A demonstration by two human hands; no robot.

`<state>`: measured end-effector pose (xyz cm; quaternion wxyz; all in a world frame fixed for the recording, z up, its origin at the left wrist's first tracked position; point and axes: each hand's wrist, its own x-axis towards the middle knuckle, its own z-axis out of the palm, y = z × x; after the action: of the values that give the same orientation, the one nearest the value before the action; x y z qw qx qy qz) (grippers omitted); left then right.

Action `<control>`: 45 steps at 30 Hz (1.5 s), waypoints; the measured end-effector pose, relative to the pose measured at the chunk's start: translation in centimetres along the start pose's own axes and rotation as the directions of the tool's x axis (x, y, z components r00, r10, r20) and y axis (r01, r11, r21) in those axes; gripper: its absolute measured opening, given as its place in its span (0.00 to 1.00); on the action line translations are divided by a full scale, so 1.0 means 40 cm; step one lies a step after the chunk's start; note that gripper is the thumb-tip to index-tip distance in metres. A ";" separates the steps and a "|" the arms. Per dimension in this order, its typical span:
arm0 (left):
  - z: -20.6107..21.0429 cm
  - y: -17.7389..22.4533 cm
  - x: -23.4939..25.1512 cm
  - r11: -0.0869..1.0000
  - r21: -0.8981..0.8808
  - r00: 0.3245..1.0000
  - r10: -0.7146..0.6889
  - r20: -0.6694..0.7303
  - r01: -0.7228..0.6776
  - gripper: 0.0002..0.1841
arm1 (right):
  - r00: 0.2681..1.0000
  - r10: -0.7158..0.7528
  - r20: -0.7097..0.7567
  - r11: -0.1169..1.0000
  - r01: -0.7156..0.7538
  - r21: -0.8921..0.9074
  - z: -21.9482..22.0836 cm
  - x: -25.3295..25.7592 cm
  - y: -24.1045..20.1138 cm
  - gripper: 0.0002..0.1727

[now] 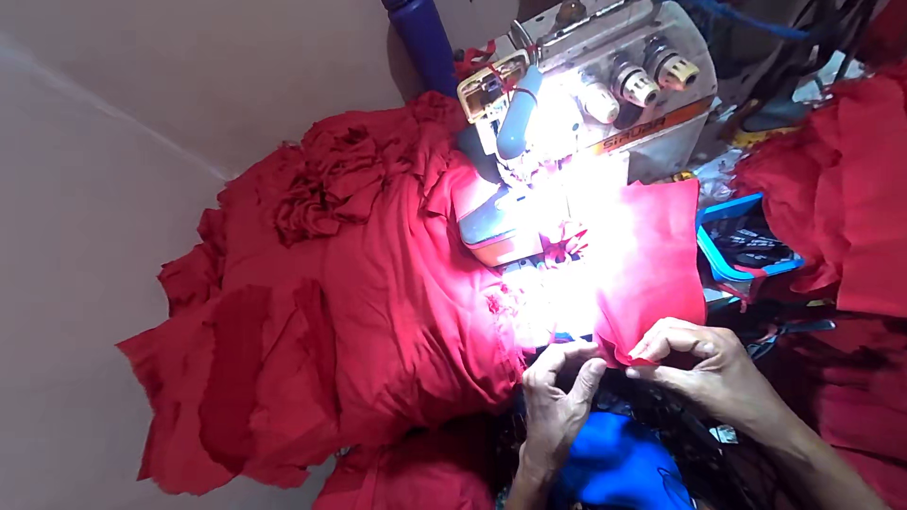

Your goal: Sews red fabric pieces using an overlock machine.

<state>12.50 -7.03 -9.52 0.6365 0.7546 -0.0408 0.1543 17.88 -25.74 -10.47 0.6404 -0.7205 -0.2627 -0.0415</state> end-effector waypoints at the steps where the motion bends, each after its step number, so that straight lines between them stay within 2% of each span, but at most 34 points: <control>1: 0.004 0.010 0.003 0.994 -0.058 0.996 -0.088 0.017 0.089 0.13 | 1.000 -0.005 0.005 1.000 0.005 -0.007 0.001 -0.001 0.000 0.06; 4: 0.027 0.019 0.017 0.957 -0.194 0.977 -0.206 0.060 0.214 0.20 | 0.999 -0.015 0.041 0.999 0.017 -0.037 -0.004 -0.005 -0.001 0.07; 7: 0.039 0.005 0.023 0.948 -0.201 0.968 -0.249 0.013 0.247 0.16 | 0.997 0.016 0.070 0.999 -0.013 -0.039 -0.026 0.001 -0.010 0.06; 10: 0.034 -0.024 0.007 0.974 0.053 0.975 -0.219 -0.039 0.221 0.17 | 0.987 0.104 -0.125 0.974 -0.127 -0.189 -0.054 0.044 -0.048 0.06; 12: 0.033 -0.027 -0.005 0.946 0.293 0.991 -0.132 -0.037 0.137 0.19 | 0.959 0.091 -0.267 0.954 -0.161 -0.254 -0.078 0.096 -0.098 0.06; 14: 0.037 -0.021 0.000 0.848 0.528 0.997 0.075 -0.036 -0.045 0.20 | 0.945 -0.042 -0.323 0.955 -0.056 -0.290 -0.099 0.137 -0.145 0.09; 16: 0.037 0.006 0.026 0.771 0.615 0.973 0.231 -0.025 -0.167 0.19 | 0.944 -0.185 -0.271 0.945 0.096 -0.311 -0.110 0.152 -0.179 0.10; 17: 0.036 0.029 0.049 0.803 0.563 0.970 0.242 -0.006 -0.196 0.17 | 0.945 -0.245 -0.219 0.930 0.165 -0.329 -0.111 0.150 -0.193 0.12; 18: 0.034 0.053 0.076 0.874 0.450 0.981 0.194 0.025 -0.185 0.13 | 0.944 -0.290 -0.157 0.909 0.220 -0.355 -0.109 0.143 -0.201 0.13; 19: 0.035 0.080 0.107 0.948 0.304 0.994 0.078 0.079 -0.098 0.12 | 0.939 -0.328 -0.109 0.883 0.263 -0.390 -0.104 0.131 -0.204 0.14; 20: 0.037 0.105 0.144 0.982 0.181 0.985 -0.086 0.149 0.058 0.16 | 0.928 -0.366 -0.075 0.854 0.302 -0.423 -0.098 0.119 -0.199 0.14; 22: 0.049 0.129 0.226 0.925 0.106 0.896 -0.380 0.229 0.365 0.24 | 0.915 -0.404 -0.019 0.830 0.358 -0.427 -0.090 0.091 -0.182 0.14; 23: 0.055 0.124 0.262 0.881 0.134 0.853 -0.472 0.223 0.453 0.27 | 0.913 -0.407 0.002 0.833 0.372 -0.409 -0.090 0.078 -0.173 0.14; 24: 0.060 0.114 0.289 0.862 0.161 0.838 -0.506 0.204 0.481 0.28 | 0.914 -0.405 0.018 0.838 0.379 -0.392 -0.092 0.067 -0.165 0.14; 27: 0.085 0.090 0.338 0.883 0.334 0.924 -0.374 0.079 0.329 0.28 | 0.923 -0.384 0.033 0.851 0.367 -0.375 -0.113 0.048 -0.151 0.15; 28: 0.094 0.078 0.349 0.880 0.415 0.958 -0.282 0.058 0.233 0.28 | 0.927 -0.374 0.029 0.856 0.357 -0.374 -0.121 0.045 -0.146 0.15; 30: 0.110 0.056 0.357 0.868 0.497 0.998 -0.046 0.034 0.023 0.20 | 0.936 -0.353 0.015 0.866 0.333 -0.373 -0.134 0.042 -0.134 0.16; 32: 0.121 0.055 0.351 0.875 0.479 0.997 0.063 0.032 -0.071 0.16 | 0.942 -0.334 0.002 0.880 0.313 -0.357 -0.141 0.044 -0.125 0.16; 34: 0.127 0.072 0.346 0.911 0.390 0.991 0.129 0.041 -0.135 0.14 | 0.945 -0.327 -0.027 0.892 0.299 -0.339 -0.139 0.056 -0.119 0.17; 35: 0.131 0.087 0.345 0.944 0.304 0.992 0.121 0.047 -0.129 0.13 | 0.944 -0.324 -0.053 0.897 0.289 -0.335 -0.136 0.066 -0.119 0.17; 38: 0.136 0.145 0.343 0.998 0.024 0.992 -0.057 0.112 0.054 0.11 | 0.932 -0.326 -0.159 0.915 0.269 -0.301 -0.117 0.113 -0.148 0.13; 41: 0.131 0.178 0.332 0.971 -0.233 0.984 -0.010 0.176 0.052 0.08 | 0.907 -0.322 -0.272 0.935 0.260 -0.241 -0.095 0.168 -0.181 0.08; 43: 0.118 0.191 0.310 0.970 -0.242 0.991 0.033 0.131 0.000 0.07 | 0.903 -0.295 -0.311 0.950 0.243 -0.196 -0.083 0.192 -0.189 0.05; 45: 0.090 0.196 0.286 0.983 -0.170 0.989 0.086 0.119 -0.065 0.09 | 0.913 -0.250 -0.324 0.963 0.200 -0.182 -0.066 0.204 -0.195 0.06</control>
<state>21.97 -10.47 0.66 0.6869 0.7051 -0.1223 0.1267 22.26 -25.26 0.27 0.6134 -0.7115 -0.2246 -0.2591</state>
